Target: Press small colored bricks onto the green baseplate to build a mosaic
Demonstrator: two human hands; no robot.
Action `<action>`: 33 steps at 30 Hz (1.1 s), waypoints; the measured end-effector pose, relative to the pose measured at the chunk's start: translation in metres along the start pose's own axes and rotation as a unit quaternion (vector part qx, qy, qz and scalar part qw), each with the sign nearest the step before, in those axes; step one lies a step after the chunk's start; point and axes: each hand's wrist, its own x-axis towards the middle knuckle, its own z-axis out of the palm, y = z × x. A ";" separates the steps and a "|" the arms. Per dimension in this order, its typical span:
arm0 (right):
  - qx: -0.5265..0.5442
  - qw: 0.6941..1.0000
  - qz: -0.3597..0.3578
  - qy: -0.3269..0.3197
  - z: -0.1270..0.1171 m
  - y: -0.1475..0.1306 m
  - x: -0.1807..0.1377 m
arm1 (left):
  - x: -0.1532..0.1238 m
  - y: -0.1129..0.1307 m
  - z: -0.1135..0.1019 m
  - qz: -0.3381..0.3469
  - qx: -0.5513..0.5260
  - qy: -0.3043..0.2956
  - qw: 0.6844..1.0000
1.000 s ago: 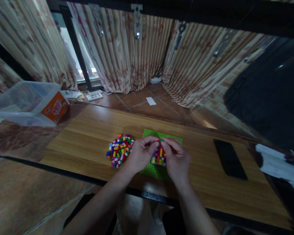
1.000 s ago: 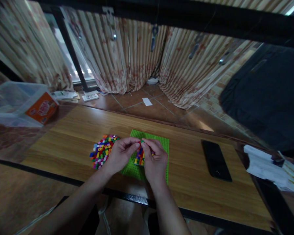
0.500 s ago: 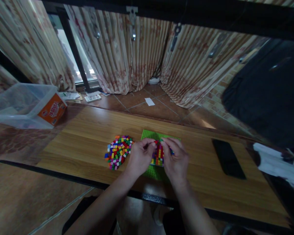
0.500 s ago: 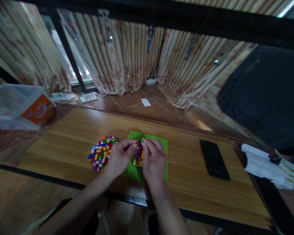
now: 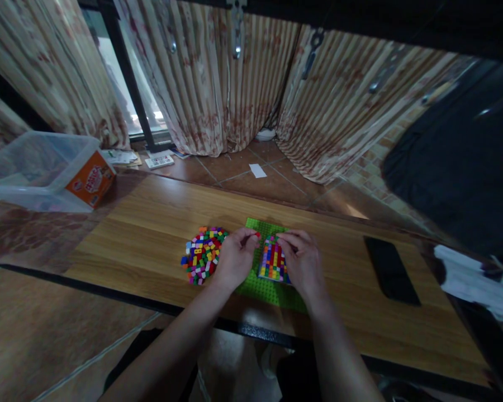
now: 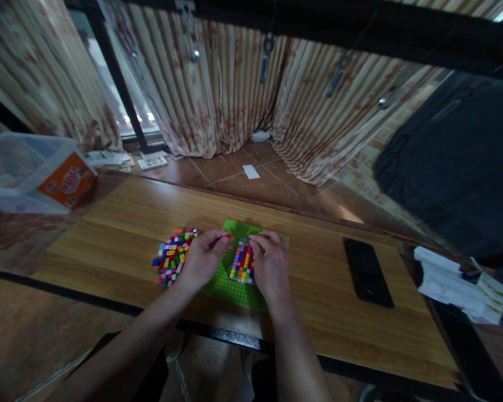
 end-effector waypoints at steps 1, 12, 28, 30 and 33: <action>0.005 1.000 0.001 -0.003 0.001 0.000 0.001 | -0.001 -0.003 0.001 0.007 0.010 -0.007 1.000; 0.035 0.997 0.036 -0.050 0.004 0.005 0.006 | -0.006 0.002 0.006 0.019 0.042 -0.029 0.999; 0.033 0.998 0.028 -0.054 0.008 0.005 0.006 | -0.010 0.010 0.006 0.029 0.066 -0.028 0.997; 0.040 0.997 0.025 -0.055 0.007 0.006 0.005 | -0.008 0.007 0.005 0.026 0.053 -0.029 0.998; 0.051 0.997 0.030 -0.045 0.004 0.006 0.003 | -0.006 -0.001 0.004 0.034 0.040 -0.026 0.998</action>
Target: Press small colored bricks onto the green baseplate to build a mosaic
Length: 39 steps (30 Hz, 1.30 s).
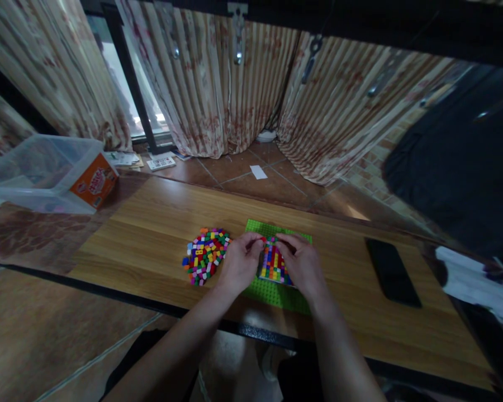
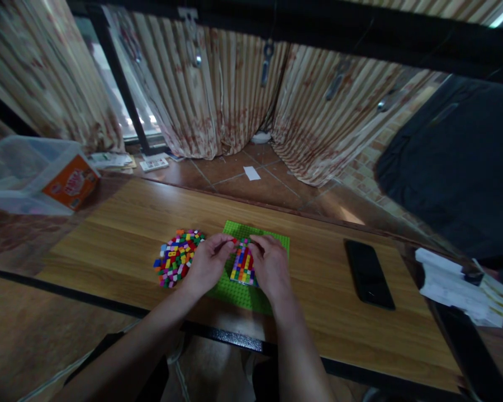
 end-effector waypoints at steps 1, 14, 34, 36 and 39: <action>0.002 1.000 0.002 0.009 -0.002 -0.001 -0.001 | 0.001 -0.003 0.000 0.003 -0.002 0.003 1.000; 0.055 0.996 -0.059 0.037 -0.001 -0.028 -0.011 | -0.003 0.013 0.001 0.030 -0.056 -0.011 0.998; -0.036 0.999 -0.029 0.029 -0.010 0.004 -0.002 | -0.003 0.007 0.005 -0.018 0.002 0.010 1.000; -0.035 0.999 -0.033 0.019 -0.009 0.002 -0.002 | -0.005 0.009 0.006 -0.013 0.028 -0.003 1.000; -0.031 0.999 -0.035 0.006 -0.008 0.002 -0.001 | -0.008 0.010 0.007 -0.001 0.073 -0.012 0.997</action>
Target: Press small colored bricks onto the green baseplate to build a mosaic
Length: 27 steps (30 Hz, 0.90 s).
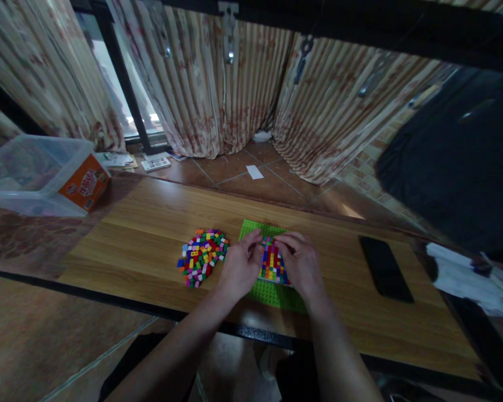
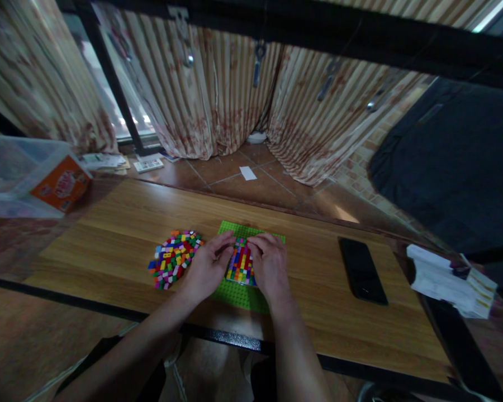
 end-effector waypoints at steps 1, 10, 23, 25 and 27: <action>0.001 1.000 0.001 -0.002 0.000 0.000 0.000 | -0.001 0.000 0.000 0.005 0.012 0.000 1.000; 0.029 0.999 0.029 -0.012 0.001 0.001 0.003 | -0.003 0.004 0.000 0.022 0.073 0.004 0.997; 0.077 0.994 0.068 -0.031 0.002 0.003 0.005 | -0.005 0.004 -0.001 0.025 0.087 -0.004 0.996; 0.098 0.991 0.083 -0.029 0.003 0.005 0.003 | -0.003 0.002 -0.002 0.031 0.088 -0.004 0.996; 0.117 0.988 0.096 -0.017 0.002 0.006 0.002 | 0.002 -0.001 -0.007 0.035 0.092 0.007 0.995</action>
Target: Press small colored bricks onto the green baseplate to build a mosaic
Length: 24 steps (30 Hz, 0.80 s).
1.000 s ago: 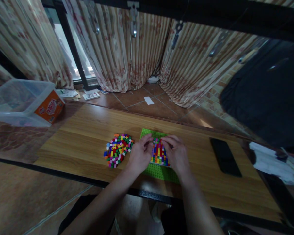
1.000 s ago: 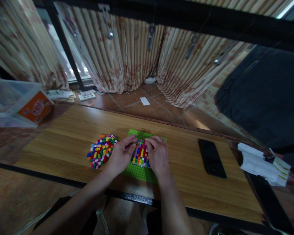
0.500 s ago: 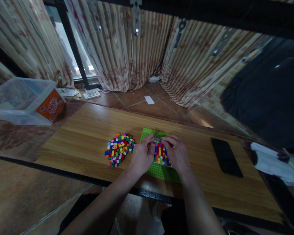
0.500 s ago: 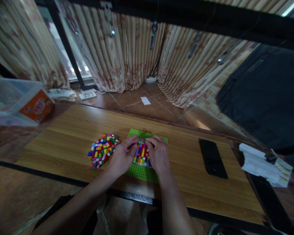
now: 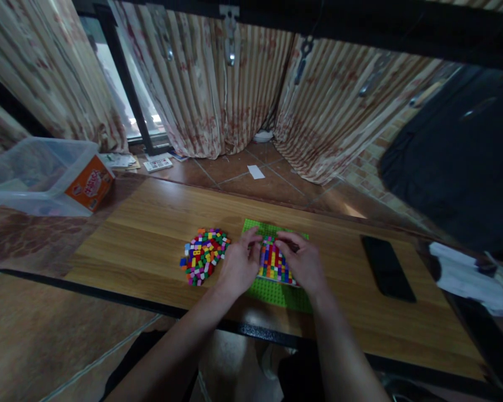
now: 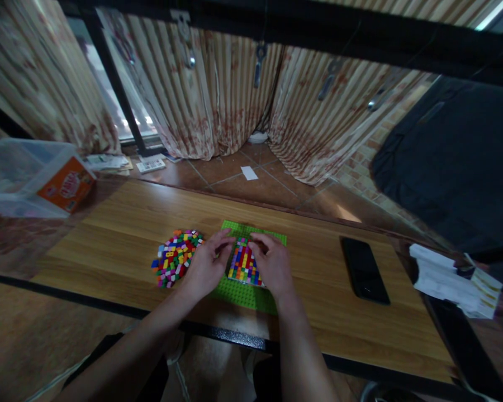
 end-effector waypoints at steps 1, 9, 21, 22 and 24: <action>0.006 1.000 0.001 0.014 -0.001 0.000 0.000 | 0.003 -0.002 -0.004 0.000 0.004 0.010 1.000; 0.006 0.990 -0.019 0.139 -0.009 0.000 -0.001 | 0.026 -0.024 -0.074 0.016 0.135 -0.008 0.991; -0.035 0.994 -0.018 0.099 -0.004 -0.012 -0.004 | 0.012 -0.025 -0.085 0.127 0.299 -0.175 0.929; -0.037 0.994 -0.019 0.097 -0.004 -0.012 -0.004 | 0.012 -0.025 -0.084 0.128 0.304 -0.174 0.928; -0.039 0.995 -0.022 0.093 -0.003 -0.012 -0.004 | 0.012 -0.024 -0.082 0.124 0.311 -0.169 0.927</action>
